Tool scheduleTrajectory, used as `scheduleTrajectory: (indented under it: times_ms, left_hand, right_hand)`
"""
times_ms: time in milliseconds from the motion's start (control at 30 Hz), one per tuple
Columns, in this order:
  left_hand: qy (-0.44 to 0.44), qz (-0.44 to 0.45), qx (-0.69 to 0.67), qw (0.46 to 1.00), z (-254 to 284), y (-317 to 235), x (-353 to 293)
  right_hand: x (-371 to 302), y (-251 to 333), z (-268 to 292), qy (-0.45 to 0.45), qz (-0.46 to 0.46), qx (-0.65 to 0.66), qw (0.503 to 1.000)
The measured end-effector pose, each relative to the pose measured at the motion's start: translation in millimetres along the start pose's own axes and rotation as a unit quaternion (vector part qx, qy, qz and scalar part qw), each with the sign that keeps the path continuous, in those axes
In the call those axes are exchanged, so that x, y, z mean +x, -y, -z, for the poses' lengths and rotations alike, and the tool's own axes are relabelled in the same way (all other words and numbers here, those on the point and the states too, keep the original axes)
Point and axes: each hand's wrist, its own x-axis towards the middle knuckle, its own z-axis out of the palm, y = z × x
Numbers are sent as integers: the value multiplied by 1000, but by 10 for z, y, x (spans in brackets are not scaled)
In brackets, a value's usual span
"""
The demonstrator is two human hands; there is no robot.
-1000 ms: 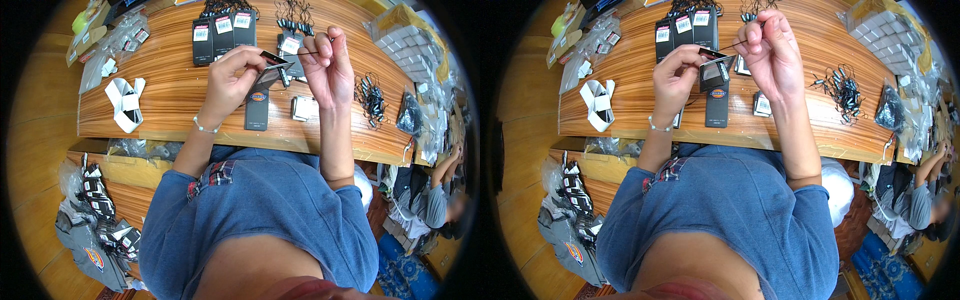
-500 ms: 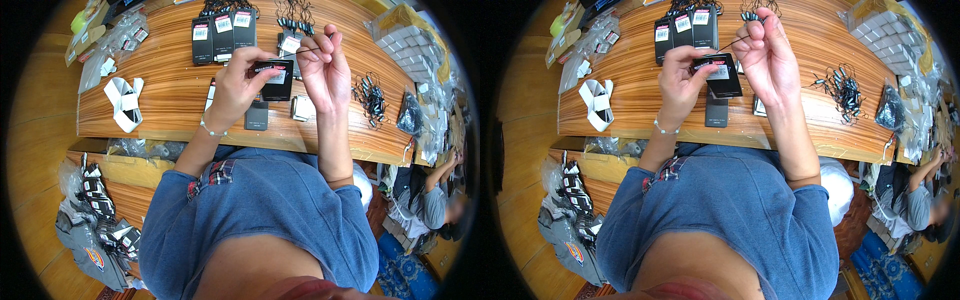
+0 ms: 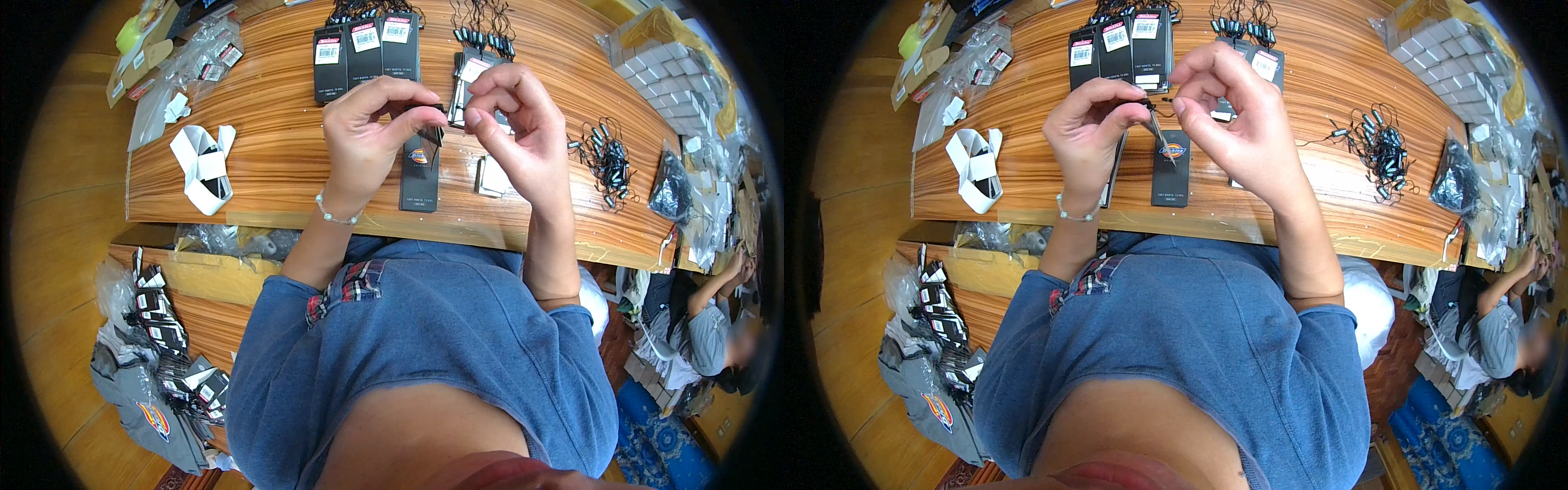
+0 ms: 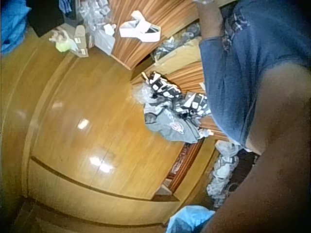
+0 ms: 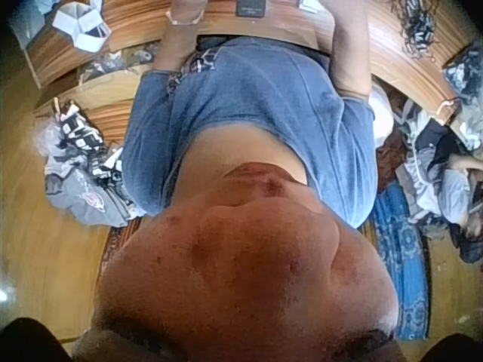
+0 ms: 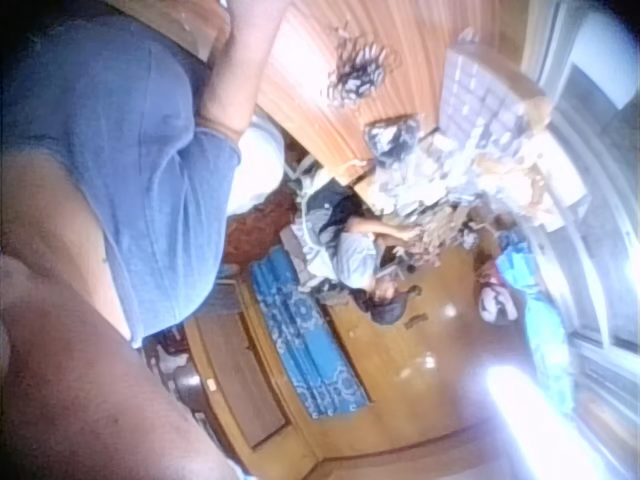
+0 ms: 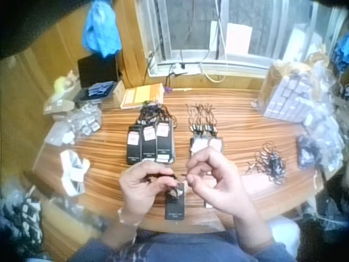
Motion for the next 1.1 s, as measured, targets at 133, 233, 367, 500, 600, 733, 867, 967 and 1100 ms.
scheduleTrajectory:
  times_ms: [133,233,367,500,600,733,867,967,1100]
  left_hand:
    - [25,24,-32,999,18,-63,32]
    - [32,90,-88,992,12,-119,24]
    - [35,103,-103,989,4,-114,19]
    - [34,109,-89,989,-6,-99,21]
    - [43,109,-65,991,0,-83,18]
    - [84,153,-74,982,40,-127,54]
    - [102,174,-88,975,71,-118,79]
    - [119,183,-99,971,71,-125,83]
    - [104,182,-112,971,36,-136,86]
  right_hand:
    - [-8,0,-33,-15,32,-22,999]
    - [-14,12,-41,-21,47,-38,998]
    - [-16,19,-26,-20,39,-36,998]
    - [-20,7,-5,-2,3,-26,1000]
    - [-18,8,0,17,-33,20,999]
    - [-4,10,22,61,-90,118,987]
    - [15,-13,59,94,-128,151,976]
    - [6,-47,82,97,-127,146,976]
    - [-5,-115,26,72,-78,132,986]
